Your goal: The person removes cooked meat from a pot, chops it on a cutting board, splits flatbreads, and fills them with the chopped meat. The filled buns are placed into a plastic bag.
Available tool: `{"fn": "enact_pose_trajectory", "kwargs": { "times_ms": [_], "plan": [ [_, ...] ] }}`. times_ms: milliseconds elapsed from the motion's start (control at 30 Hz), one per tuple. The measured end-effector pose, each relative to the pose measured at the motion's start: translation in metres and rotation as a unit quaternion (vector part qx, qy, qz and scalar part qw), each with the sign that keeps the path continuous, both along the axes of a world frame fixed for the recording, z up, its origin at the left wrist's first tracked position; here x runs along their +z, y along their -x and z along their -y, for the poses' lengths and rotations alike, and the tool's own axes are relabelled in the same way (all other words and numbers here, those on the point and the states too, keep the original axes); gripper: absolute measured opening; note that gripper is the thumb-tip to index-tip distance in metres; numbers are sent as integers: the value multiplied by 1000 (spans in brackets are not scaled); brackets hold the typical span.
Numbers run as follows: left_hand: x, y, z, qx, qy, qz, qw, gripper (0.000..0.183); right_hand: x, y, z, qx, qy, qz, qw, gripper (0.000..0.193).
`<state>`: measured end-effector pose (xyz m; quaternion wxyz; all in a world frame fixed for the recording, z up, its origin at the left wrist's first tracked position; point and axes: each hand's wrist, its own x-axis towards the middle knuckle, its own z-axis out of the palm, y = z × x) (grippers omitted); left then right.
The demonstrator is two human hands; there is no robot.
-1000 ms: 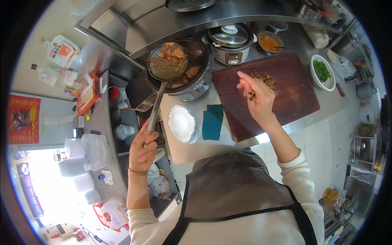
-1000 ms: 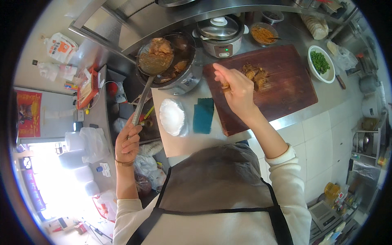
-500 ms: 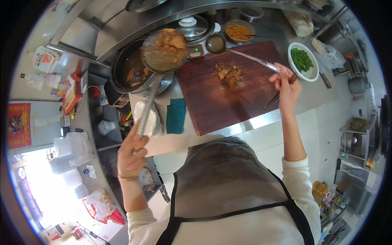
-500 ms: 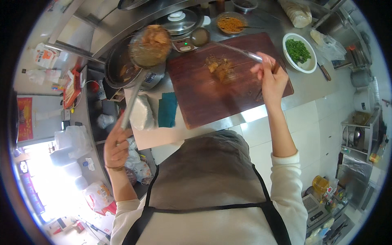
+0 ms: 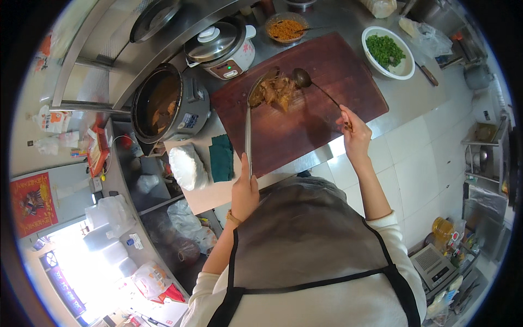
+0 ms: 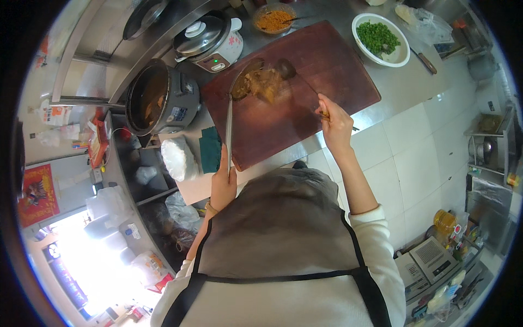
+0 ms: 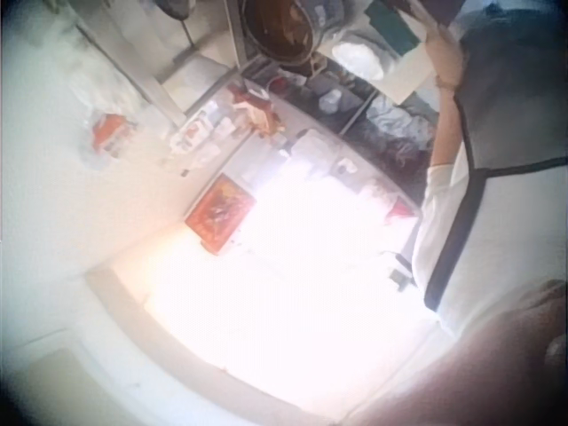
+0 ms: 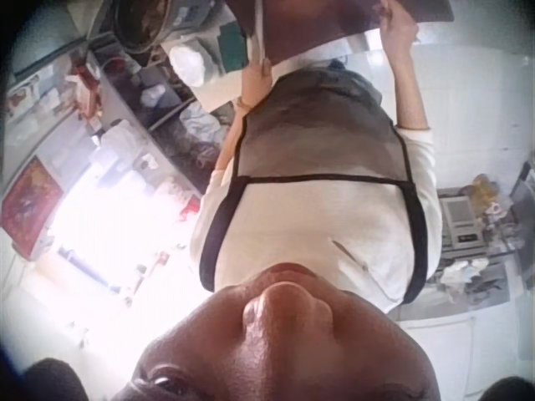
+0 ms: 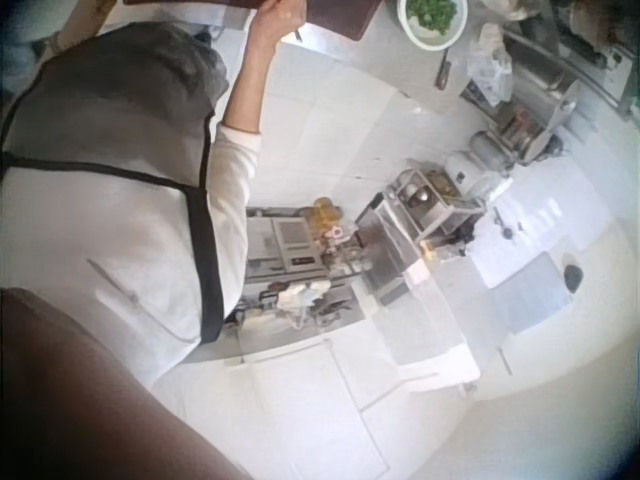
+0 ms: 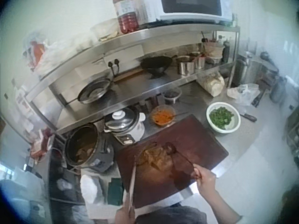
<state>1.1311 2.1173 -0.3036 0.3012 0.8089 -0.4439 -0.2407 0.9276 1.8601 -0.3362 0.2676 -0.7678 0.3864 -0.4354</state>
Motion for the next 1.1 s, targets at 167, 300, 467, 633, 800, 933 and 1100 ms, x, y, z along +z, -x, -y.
{"fn": "enact_pose_trajectory", "kwargs": {
  "times_ms": [167,300,467,633,800,933,1100],
  "plan": [
    [9,13,1,7,33,92,995,73,-6,4,2,-3,5,7,1000,26],
    [16,10,2,45,-11,83,995,71,-13,6,2,-9,-17,10,1000,26],
    [14,5,0,27,-37,86,995,71,-24,10,1,-15,-20,24,999,26],
    [8,8,-6,40,-13,101,994,71,-25,15,1,-25,-2,21,999,23],
    [-9,1,-8,56,-38,100,993,71,-18,13,4,-16,3,25,1000,23],
    [-22,-2,-10,77,2,109,991,71,-11,12,7,-16,3,6,1000,27],
    [-27,-1,-12,81,13,112,990,71,-6,10,5,-20,-23,39,999,25]
  ]
}}
